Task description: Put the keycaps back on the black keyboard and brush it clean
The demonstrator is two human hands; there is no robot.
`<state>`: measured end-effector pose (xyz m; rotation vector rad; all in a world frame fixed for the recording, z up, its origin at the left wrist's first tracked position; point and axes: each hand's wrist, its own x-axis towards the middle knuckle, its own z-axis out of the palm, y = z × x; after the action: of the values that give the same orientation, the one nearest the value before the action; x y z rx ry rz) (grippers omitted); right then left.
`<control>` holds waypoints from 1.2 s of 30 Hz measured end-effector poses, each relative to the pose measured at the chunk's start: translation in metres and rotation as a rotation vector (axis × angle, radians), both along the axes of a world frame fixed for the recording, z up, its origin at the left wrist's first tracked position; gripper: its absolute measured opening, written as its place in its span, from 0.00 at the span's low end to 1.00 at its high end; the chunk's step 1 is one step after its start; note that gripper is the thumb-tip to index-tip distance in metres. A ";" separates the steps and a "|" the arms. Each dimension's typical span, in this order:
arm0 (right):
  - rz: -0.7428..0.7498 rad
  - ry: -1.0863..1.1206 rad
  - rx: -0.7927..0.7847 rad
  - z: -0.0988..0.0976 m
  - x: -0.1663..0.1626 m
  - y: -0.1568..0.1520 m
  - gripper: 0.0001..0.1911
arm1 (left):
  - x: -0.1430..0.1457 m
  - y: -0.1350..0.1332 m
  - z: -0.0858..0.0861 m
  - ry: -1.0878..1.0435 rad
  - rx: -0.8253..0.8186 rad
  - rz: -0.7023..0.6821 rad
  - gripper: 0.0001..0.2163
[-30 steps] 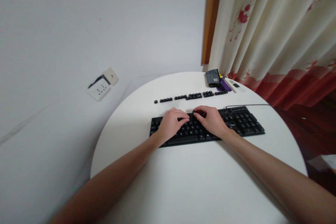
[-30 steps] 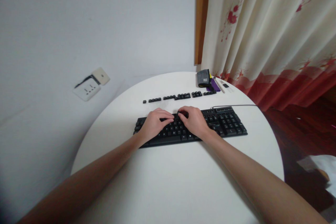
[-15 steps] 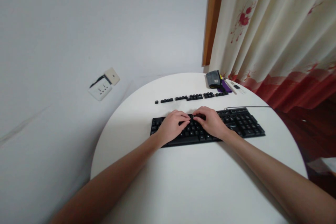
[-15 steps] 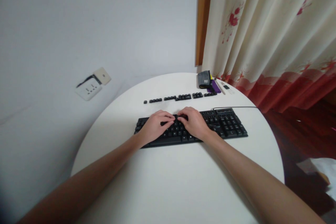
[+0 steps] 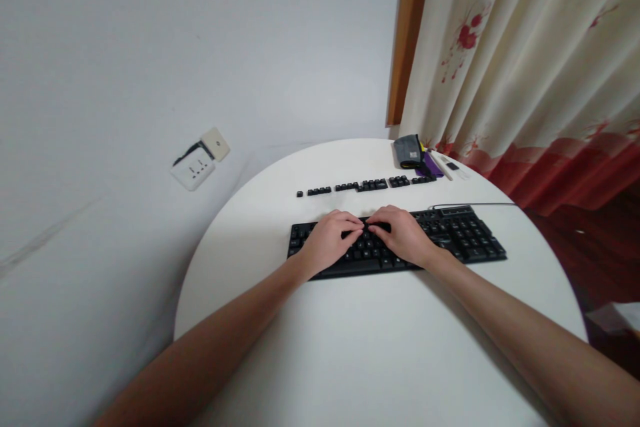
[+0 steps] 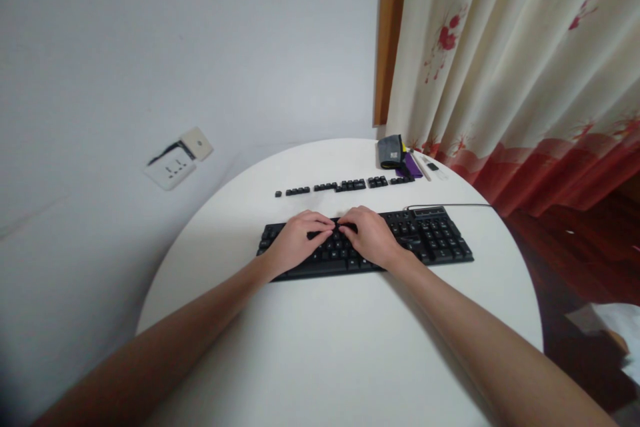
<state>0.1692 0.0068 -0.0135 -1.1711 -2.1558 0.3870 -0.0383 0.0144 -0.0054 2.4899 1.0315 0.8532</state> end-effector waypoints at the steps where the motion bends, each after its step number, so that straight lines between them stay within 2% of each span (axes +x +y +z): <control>1: 0.001 -0.009 0.006 0.000 0.000 0.000 0.08 | 0.000 0.000 0.000 0.000 0.001 0.002 0.07; 16: 0.019 -0.206 0.083 0.012 -0.005 -0.011 0.13 | 0.001 -0.002 0.001 0.041 0.031 0.000 0.07; 36: -0.077 -0.440 0.124 0.025 -0.014 -0.022 0.13 | 0.003 -0.003 0.001 0.122 0.074 -0.004 0.08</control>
<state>0.1549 -0.0148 0.0110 -1.3587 -2.4514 -0.0474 -0.0355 0.0116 -0.0039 2.6338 1.0509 0.7591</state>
